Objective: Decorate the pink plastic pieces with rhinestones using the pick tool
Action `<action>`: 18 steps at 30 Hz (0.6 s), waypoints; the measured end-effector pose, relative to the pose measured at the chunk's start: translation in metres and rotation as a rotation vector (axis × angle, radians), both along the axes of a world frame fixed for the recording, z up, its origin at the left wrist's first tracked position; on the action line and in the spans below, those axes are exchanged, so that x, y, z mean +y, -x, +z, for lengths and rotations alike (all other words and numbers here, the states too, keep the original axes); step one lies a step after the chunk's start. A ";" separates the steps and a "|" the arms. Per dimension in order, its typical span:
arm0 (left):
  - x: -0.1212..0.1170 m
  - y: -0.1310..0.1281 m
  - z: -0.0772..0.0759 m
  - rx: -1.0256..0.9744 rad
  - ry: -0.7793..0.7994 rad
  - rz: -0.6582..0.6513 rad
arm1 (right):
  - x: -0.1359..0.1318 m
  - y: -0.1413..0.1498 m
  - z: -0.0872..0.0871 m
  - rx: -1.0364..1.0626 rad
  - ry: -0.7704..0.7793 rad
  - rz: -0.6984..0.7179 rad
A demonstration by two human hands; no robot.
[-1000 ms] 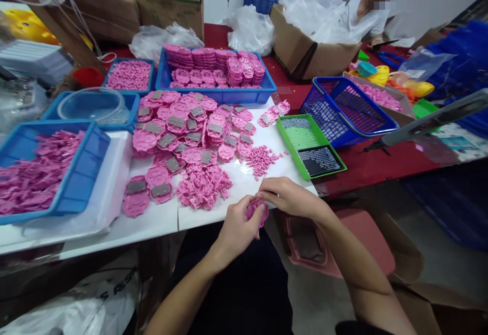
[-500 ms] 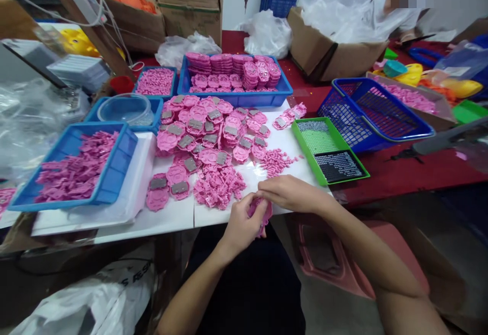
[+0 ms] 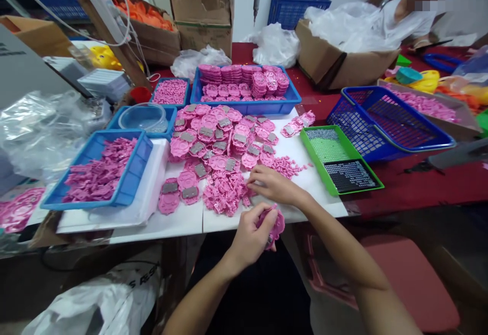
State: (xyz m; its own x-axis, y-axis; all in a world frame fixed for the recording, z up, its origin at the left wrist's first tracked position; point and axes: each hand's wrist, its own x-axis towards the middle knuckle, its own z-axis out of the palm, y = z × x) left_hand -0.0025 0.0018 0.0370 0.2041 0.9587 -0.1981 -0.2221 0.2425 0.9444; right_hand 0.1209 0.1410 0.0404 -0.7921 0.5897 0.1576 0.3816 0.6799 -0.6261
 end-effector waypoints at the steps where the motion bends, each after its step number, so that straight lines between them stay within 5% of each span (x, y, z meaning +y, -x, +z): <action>1: 0.001 0.000 -0.001 -0.016 0.011 0.002 | 0.000 -0.002 -0.001 0.036 0.008 -0.026; 12: 0.003 -0.005 -0.006 -0.083 -0.002 0.023 | -0.002 0.002 -0.005 0.101 0.063 -0.166; 18: 0.006 -0.002 -0.004 -0.174 -0.007 0.217 | -0.012 -0.011 0.005 0.427 0.606 -0.358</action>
